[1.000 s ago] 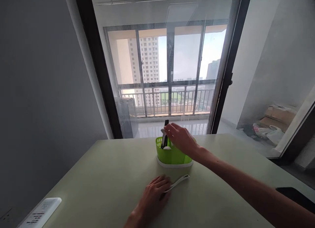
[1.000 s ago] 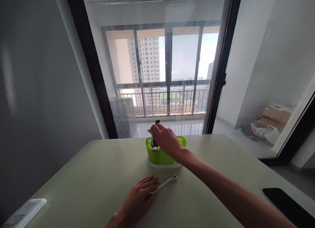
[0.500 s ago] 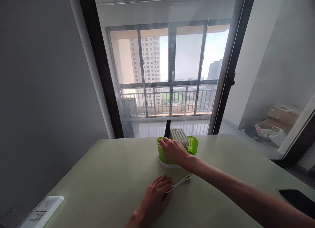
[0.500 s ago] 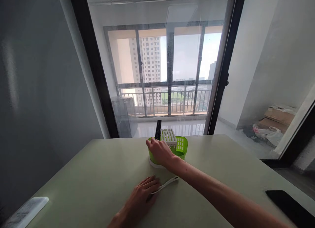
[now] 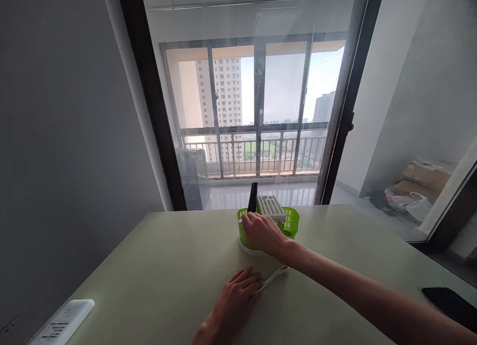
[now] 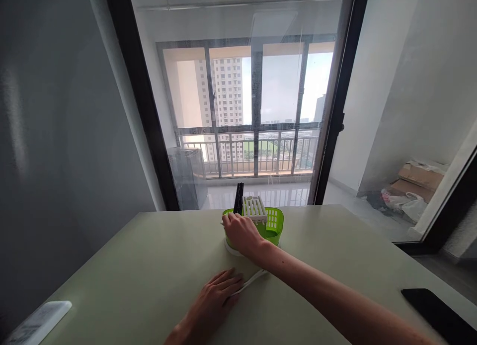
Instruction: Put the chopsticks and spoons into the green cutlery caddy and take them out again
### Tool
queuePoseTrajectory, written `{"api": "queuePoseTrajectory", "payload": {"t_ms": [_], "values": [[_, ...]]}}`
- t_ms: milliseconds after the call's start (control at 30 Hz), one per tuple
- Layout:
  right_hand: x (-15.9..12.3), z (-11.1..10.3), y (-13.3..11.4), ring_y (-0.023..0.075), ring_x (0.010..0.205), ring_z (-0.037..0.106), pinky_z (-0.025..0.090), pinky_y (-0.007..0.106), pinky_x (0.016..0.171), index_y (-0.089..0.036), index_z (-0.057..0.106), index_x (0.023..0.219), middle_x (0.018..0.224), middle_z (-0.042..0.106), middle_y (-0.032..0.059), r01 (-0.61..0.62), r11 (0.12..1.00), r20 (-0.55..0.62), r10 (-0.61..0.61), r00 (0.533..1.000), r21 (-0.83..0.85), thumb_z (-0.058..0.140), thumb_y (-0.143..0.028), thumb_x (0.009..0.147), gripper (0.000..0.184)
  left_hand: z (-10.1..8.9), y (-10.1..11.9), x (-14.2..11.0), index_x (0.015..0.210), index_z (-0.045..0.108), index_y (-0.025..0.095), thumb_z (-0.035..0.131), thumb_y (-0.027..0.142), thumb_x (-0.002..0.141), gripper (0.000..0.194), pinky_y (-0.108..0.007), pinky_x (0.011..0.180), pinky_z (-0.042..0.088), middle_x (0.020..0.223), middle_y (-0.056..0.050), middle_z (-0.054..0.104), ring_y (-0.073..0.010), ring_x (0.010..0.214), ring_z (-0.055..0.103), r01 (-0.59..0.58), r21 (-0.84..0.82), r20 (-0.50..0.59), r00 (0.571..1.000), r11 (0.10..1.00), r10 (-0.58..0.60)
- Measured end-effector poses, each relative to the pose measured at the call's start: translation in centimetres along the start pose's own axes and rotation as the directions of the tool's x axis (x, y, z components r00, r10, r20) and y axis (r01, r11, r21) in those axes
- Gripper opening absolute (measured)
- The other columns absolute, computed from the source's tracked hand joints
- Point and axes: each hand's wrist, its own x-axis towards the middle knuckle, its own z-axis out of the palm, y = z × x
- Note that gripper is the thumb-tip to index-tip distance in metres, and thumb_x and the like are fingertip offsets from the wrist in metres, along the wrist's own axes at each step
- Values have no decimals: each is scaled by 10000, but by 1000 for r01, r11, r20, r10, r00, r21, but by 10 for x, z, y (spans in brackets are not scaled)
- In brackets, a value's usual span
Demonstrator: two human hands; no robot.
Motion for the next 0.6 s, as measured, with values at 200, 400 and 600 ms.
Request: {"api": "queuePoseTrajectory", "payload": {"t_ms": [200,400,600], "values": [[-21,-9,-6,273,1184,585,521,391,968,-164,553,1269,1290,617,138,197,979,-215,-180,960,59,577,-154,966,303,1,3,2,1278,669,286,511,176,1000,339,-392,1001,550,1217,-24,751,-207,1118,693,0,40,-122,993,999,5],[-58,-14,-13,194,1021,627,516,331,925,-194,629,1134,1148,664,91,575,807,-211,-543,813,133,511,-202,1009,172,-2,16,1,882,696,215,413,313,1026,333,-286,729,547,821,-26,729,-177,760,666,154,-301,-191,957,941,-217],[-85,-23,-6,164,886,683,511,261,786,-214,596,1258,1033,705,54,502,817,-16,-519,855,285,523,-284,1025,254,-8,24,5,714,551,179,436,679,950,565,-235,529,367,541,45,440,-97,503,400,262,-834,34,903,485,-428]]}}
